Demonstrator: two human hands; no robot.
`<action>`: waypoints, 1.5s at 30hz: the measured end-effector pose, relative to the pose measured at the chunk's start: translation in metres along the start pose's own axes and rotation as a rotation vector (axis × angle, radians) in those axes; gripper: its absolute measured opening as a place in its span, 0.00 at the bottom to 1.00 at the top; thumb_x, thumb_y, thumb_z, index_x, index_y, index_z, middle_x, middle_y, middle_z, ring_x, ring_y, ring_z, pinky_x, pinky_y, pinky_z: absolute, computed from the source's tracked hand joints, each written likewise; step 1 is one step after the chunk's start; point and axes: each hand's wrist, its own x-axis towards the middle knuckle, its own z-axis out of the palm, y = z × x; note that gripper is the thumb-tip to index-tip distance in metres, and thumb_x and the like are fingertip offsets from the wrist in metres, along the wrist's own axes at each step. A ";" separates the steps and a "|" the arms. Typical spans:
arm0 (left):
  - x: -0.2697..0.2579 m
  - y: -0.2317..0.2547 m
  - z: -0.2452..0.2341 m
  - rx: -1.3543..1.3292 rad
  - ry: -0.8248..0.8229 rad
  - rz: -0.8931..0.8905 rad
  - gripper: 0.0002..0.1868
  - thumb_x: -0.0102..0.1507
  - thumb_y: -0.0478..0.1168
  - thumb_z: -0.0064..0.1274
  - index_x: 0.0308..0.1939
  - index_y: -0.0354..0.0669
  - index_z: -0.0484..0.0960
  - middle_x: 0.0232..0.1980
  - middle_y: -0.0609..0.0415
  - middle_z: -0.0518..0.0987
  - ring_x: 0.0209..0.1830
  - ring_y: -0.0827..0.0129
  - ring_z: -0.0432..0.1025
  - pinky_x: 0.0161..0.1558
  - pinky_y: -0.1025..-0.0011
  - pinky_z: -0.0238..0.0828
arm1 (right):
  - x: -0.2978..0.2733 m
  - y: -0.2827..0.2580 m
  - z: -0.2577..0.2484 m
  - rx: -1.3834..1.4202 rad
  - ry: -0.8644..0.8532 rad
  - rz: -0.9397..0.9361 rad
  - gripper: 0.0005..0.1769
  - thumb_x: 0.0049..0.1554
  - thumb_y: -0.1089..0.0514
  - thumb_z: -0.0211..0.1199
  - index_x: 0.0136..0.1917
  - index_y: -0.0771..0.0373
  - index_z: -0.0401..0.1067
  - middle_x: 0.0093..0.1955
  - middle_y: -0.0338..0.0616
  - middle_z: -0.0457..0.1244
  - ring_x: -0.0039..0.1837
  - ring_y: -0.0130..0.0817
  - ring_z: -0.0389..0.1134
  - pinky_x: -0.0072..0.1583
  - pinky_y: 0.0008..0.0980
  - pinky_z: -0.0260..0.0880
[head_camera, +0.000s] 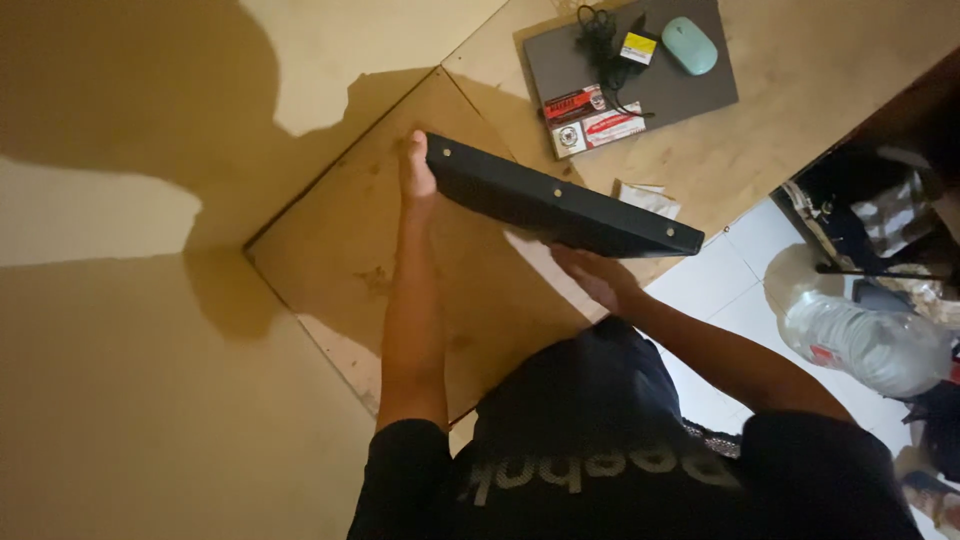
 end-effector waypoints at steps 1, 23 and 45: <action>-0.006 0.028 0.005 0.001 -0.005 0.000 0.21 0.78 0.55 0.56 0.57 0.39 0.82 0.53 0.51 0.73 0.55 0.61 0.65 0.67 0.57 0.63 | -0.019 0.011 0.011 0.002 0.003 0.003 0.38 0.74 0.55 0.49 0.92 0.66 0.45 0.90 0.58 0.53 0.86 0.56 0.57 0.87 0.51 0.49; -0.192 0.246 0.131 0.069 0.318 -0.377 0.72 0.67 0.70 0.64 0.91 0.35 0.30 0.92 0.22 0.30 0.94 0.32 0.35 0.91 0.38 0.32 | -0.077 0.017 -0.026 1.568 1.015 0.741 0.21 0.72 0.42 0.55 0.65 0.53 0.80 0.35 0.55 0.62 0.36 0.42 0.68 0.36 0.33 0.66; -0.308 0.256 0.160 -0.198 0.239 -0.841 0.54 0.62 0.58 0.76 0.82 0.30 0.69 0.76 0.28 0.72 0.66 0.31 0.75 0.62 0.32 0.79 | -0.075 -0.008 0.005 1.816 0.938 0.632 0.13 0.61 0.55 0.68 0.57 0.60 0.72 0.59 0.46 0.69 0.62 0.38 0.69 0.66 0.38 0.68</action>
